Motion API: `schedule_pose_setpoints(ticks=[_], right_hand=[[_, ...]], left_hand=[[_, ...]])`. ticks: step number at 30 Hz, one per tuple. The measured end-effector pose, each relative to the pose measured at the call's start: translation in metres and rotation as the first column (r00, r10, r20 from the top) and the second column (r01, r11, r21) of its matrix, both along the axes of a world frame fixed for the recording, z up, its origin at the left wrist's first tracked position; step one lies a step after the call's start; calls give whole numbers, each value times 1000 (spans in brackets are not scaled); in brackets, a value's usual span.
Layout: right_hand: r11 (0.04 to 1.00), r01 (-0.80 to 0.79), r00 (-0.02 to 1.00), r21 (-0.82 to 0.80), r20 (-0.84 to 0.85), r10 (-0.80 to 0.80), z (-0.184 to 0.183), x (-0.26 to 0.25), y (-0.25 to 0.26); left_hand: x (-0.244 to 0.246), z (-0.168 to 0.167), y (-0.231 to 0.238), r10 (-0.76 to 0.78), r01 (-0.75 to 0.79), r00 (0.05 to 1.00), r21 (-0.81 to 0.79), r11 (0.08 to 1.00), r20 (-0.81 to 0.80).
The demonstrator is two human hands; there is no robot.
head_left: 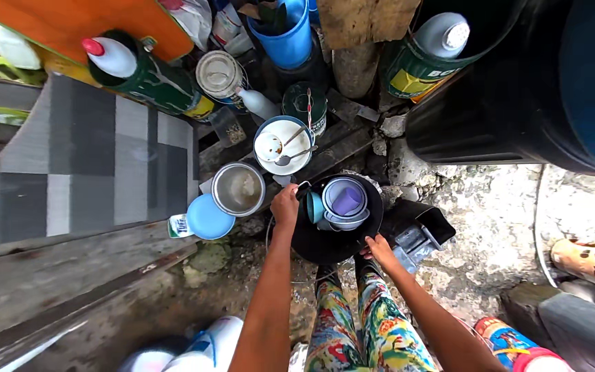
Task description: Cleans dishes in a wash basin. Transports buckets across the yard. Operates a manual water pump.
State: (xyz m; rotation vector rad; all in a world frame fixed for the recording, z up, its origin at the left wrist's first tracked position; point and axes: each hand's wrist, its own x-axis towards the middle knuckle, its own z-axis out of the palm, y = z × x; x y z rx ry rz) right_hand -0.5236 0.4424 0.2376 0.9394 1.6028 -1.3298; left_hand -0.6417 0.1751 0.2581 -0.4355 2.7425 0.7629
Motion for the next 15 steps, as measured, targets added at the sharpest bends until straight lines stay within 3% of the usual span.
schedule_pose_setpoints(ticks=[8,15], right_hand=[[998,-62,998,27,-2,62,-4,-2,-2],[995,-102,995,18,17,101,-4,-2,6]], left_hand=[[8,-5,-2,44,-46,997,-33,998,-57],[2,-11,7,72,-70,996,-38,997,46]])
